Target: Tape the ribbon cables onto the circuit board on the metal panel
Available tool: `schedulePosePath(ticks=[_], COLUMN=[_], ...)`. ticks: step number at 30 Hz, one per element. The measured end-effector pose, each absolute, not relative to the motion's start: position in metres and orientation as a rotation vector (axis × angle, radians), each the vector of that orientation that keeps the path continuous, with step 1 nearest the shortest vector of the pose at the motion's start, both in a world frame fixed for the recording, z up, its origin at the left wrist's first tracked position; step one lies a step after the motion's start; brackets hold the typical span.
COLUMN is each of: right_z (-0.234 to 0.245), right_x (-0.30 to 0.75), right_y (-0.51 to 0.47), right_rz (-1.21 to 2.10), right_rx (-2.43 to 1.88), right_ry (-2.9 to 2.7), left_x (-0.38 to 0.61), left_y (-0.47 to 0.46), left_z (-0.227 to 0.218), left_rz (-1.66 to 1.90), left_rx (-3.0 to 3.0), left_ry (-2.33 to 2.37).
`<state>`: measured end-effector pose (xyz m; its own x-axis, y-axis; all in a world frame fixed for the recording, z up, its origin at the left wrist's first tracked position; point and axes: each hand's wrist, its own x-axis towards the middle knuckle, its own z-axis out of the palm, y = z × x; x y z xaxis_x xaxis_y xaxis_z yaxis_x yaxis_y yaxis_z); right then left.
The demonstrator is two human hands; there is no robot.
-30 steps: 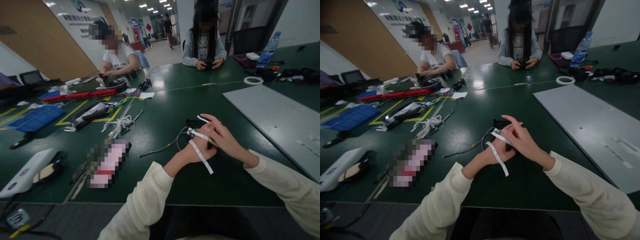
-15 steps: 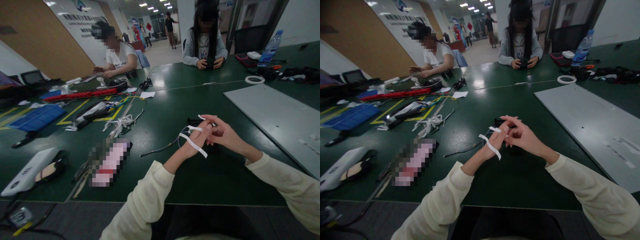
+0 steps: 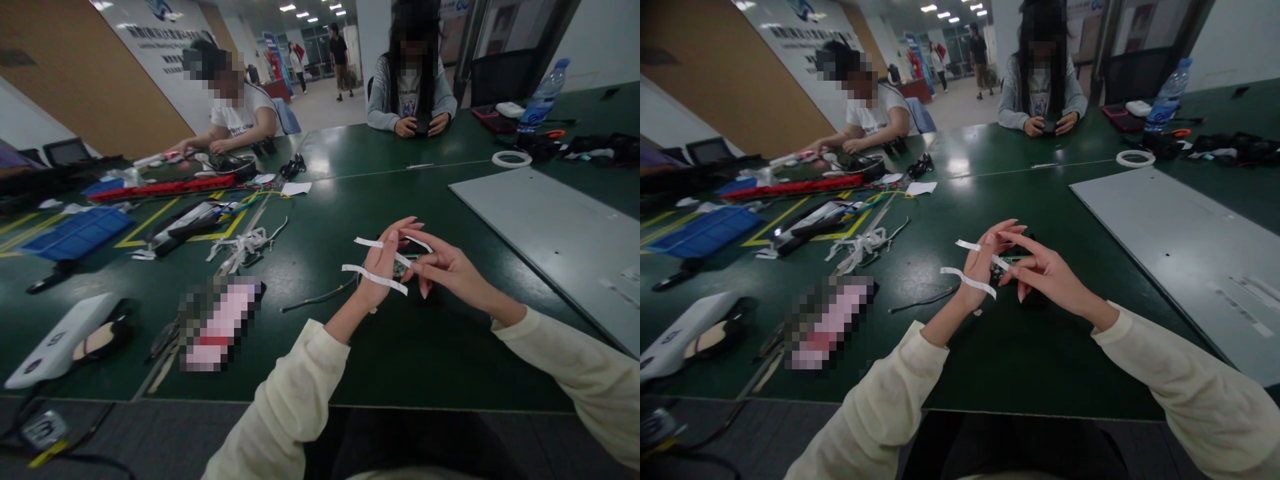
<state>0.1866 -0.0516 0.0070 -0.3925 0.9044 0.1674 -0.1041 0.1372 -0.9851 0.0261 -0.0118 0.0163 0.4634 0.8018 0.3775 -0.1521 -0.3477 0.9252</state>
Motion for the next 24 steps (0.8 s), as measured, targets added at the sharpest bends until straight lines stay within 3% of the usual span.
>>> schedulePosePath(ticks=[24], right_z=[0.001], right_x=[0.182], right_y=[-0.052], right_rz=[1.076], right_rx=[-1.114], right_ry=[-1.344], left_x=[0.017], left_y=[0.011], left_z=[0.009], left_rz=[1.244], left_rx=[1.562], left_ry=[0.731])
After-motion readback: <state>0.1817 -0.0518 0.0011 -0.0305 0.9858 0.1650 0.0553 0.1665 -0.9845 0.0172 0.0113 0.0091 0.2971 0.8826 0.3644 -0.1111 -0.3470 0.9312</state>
